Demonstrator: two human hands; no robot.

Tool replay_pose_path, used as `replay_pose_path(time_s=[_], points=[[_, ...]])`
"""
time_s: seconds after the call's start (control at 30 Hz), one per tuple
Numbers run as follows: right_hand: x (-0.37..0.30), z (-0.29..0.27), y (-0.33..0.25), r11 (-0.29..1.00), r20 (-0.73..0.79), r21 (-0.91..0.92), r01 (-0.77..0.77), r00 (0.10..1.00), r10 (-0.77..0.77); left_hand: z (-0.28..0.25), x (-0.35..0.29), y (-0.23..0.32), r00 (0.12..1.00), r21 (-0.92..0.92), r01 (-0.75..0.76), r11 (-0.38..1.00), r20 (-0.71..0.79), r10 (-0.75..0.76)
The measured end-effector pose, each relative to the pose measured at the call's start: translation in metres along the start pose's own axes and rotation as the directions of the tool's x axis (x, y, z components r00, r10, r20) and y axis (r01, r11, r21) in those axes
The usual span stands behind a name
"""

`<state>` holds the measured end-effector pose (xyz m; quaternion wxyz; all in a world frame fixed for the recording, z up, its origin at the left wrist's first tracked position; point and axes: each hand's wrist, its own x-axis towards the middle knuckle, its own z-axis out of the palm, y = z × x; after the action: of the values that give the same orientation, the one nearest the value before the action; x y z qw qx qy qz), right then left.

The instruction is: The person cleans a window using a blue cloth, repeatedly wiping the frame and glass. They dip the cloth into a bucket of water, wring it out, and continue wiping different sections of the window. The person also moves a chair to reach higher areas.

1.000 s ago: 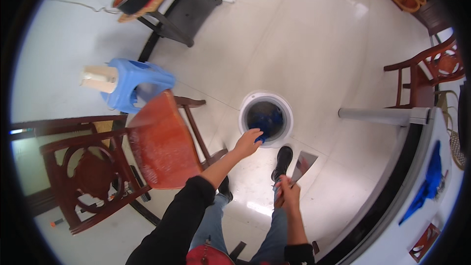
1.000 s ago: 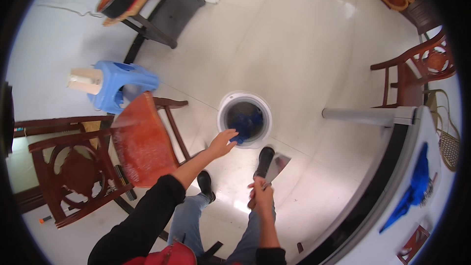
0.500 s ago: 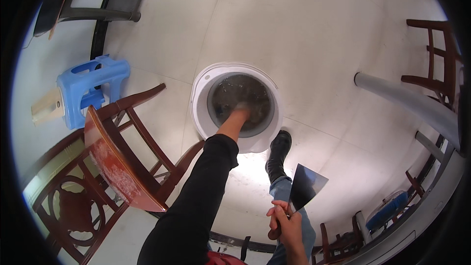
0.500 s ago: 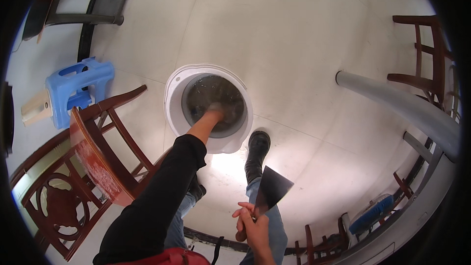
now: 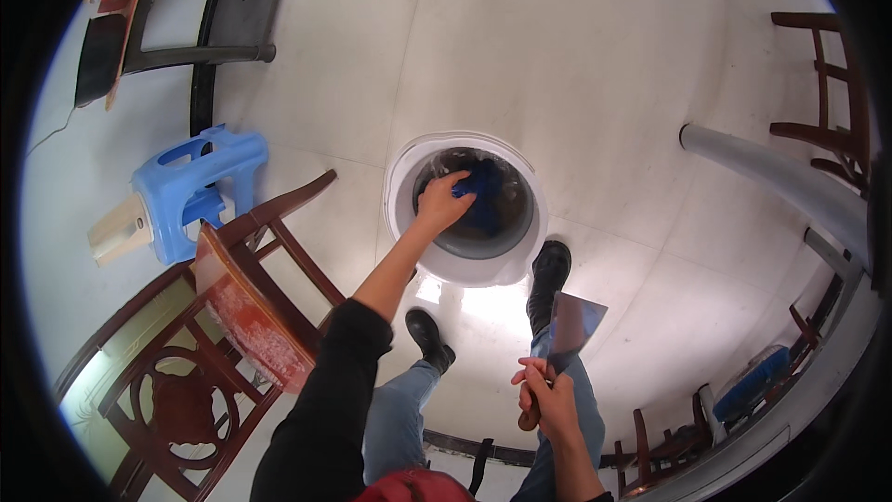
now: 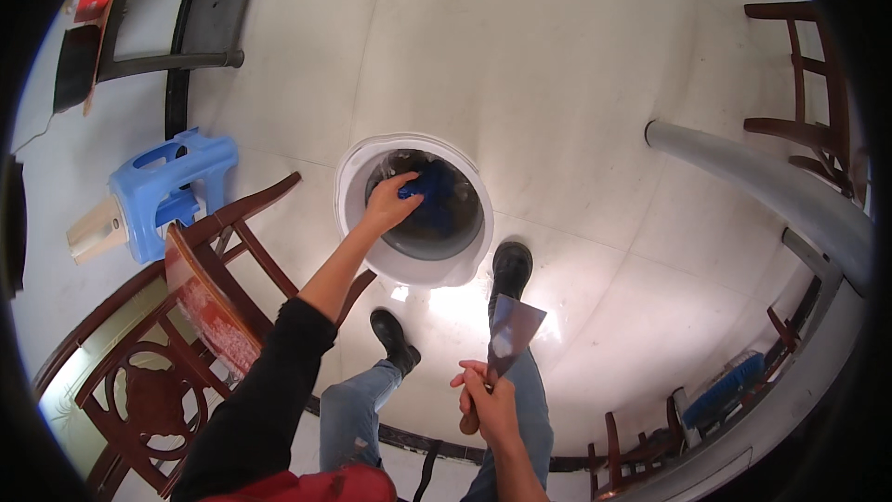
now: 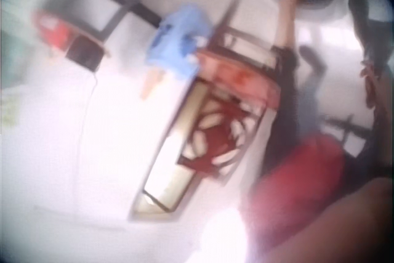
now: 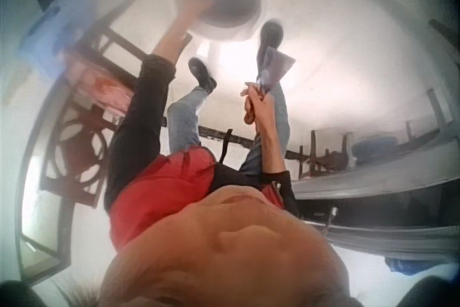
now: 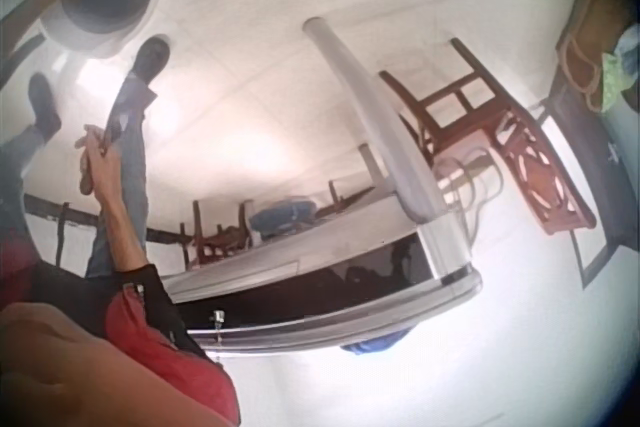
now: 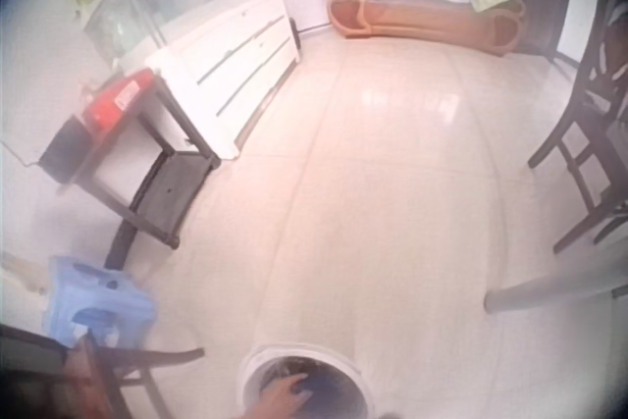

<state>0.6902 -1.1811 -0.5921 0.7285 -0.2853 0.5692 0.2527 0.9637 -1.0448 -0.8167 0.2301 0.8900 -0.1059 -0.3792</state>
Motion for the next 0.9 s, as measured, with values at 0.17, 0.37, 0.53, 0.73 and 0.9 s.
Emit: replay_pose_path(time_s=[0.17,0.37,0.53,0.73,0.9], points=[[-0.002,-0.005,-0.005,1.0,-0.103,-0.03,-0.007,0.995,0.004,0.11,0.07,-0.045,0.97,0.253,0.197,0.947,0.093,-0.226],[-0.004,-0.004,-0.001,1.0,-0.084,-0.01,0.019,0.996,-0.02,0.135,0.053,-0.059,0.986,0.346,-0.044,0.937,-0.133,0.096],[0.0,0.005,0.014,0.991,-0.055,0.124,0.039,0.998,-0.032,0.017,-0.057,-0.015,0.999,-0.26,-0.037,0.965,-0.043,0.027],[0.004,0.012,0.025,0.997,0.025,0.052,0.063,0.998,-0.064,0.014,-0.087,-0.005,0.959,0.037,-0.158,0.987,-0.231,0.163],[0.002,0.004,0.017,0.998,-0.026,-0.03,0.05,0.998,-0.05,0.099,-0.006,-0.032,0.991,0.349,0.069,0.935,0.081,-0.103]])
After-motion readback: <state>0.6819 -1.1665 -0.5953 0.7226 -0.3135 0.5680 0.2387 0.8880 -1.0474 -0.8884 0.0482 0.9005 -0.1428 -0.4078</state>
